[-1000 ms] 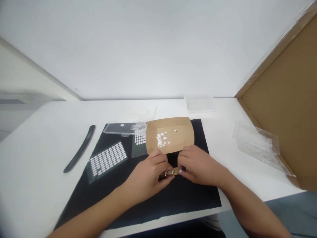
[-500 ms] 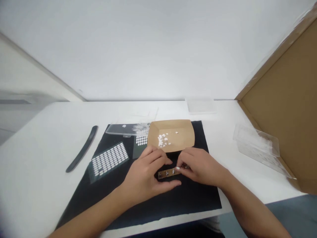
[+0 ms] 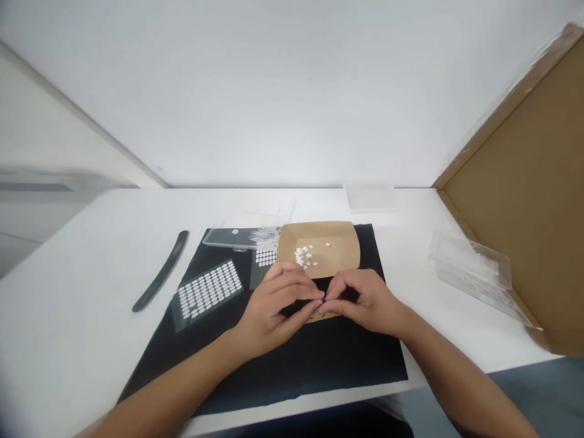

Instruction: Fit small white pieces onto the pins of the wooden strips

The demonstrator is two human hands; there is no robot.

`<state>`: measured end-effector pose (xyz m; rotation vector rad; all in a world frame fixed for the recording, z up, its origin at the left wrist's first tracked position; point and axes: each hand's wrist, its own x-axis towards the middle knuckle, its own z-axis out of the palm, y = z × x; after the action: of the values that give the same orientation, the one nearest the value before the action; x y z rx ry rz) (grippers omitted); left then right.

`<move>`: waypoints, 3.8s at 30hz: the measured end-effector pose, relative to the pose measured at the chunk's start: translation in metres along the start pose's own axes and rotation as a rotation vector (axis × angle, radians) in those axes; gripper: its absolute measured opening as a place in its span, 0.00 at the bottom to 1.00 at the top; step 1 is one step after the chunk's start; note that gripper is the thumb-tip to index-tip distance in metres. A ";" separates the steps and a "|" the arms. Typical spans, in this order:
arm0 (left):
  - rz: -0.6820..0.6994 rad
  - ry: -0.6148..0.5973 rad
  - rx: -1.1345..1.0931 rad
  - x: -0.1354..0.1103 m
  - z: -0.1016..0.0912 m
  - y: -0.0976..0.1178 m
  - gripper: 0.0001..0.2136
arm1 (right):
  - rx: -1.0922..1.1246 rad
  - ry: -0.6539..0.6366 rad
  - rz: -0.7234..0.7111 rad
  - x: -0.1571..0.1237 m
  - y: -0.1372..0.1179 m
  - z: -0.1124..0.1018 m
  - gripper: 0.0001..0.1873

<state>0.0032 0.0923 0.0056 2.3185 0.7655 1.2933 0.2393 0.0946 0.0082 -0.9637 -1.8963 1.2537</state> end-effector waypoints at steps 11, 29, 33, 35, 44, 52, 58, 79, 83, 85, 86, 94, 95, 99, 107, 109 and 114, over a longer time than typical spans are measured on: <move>-0.118 0.025 -0.245 -0.001 -0.002 -0.005 0.05 | 0.398 0.054 -0.043 0.002 0.007 0.012 0.10; -0.239 -0.071 -0.352 0.000 -0.005 0.002 0.02 | 0.153 -0.006 -0.073 0.001 0.007 0.012 0.10; -0.295 -0.054 -0.364 0.001 -0.005 0.002 0.02 | -0.150 -0.029 -0.247 0.002 0.008 0.010 0.10; -0.320 -0.044 -0.380 0.001 -0.005 0.001 0.01 | -0.270 -0.026 -0.331 0.003 0.010 0.010 0.08; -0.326 0.022 -0.344 -0.002 0.000 -0.008 0.03 | -0.477 -0.021 -0.375 0.003 0.008 0.009 0.09; -0.144 0.110 -0.121 -0.003 0.003 -0.012 0.04 | -0.575 0.055 -0.435 0.006 0.009 0.012 0.12; -0.078 0.145 -0.010 -0.003 0.002 -0.015 0.03 | -0.680 0.082 -0.441 0.006 0.007 0.012 0.14; 0.104 0.090 0.004 0.004 -0.005 -0.008 0.10 | -0.678 -0.029 -0.461 0.003 0.005 0.018 0.18; 0.111 0.097 0.012 0.006 -0.005 -0.008 0.09 | -0.706 -0.027 -0.457 0.003 0.005 0.019 0.19; 0.108 0.099 0.020 0.005 -0.005 -0.009 0.09 | -0.718 -0.027 -0.454 0.003 0.006 0.019 0.19; 0.108 0.098 0.024 0.005 -0.004 -0.009 0.09 | -0.721 -0.029 -0.454 0.002 0.007 0.019 0.18; 0.092 0.091 0.031 0.004 -0.004 -0.009 0.08 | -0.702 -0.036 -0.454 0.001 0.008 0.020 0.18; 0.089 0.088 0.027 0.004 -0.005 -0.009 0.08 | -0.696 -0.034 -0.453 0.001 0.008 0.020 0.18; 0.087 0.084 0.012 0.004 -0.004 -0.011 0.08 | -0.689 -0.020 -0.435 0.001 0.007 0.019 0.18; 0.068 0.080 0.013 0.004 -0.004 -0.011 0.07 | -0.729 -0.019 -0.444 0.001 0.010 0.020 0.18; 0.067 0.083 0.019 0.004 -0.004 -0.010 0.07 | -0.730 -0.020 -0.452 0.002 0.010 0.021 0.18; 0.054 0.099 0.025 0.005 -0.003 -0.008 0.06 | -0.717 -0.033 -0.439 0.002 0.008 0.021 0.19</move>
<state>0.0000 0.1016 0.0059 2.3246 0.7588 1.4390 0.2225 0.0893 -0.0056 -0.7815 -2.4667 0.3265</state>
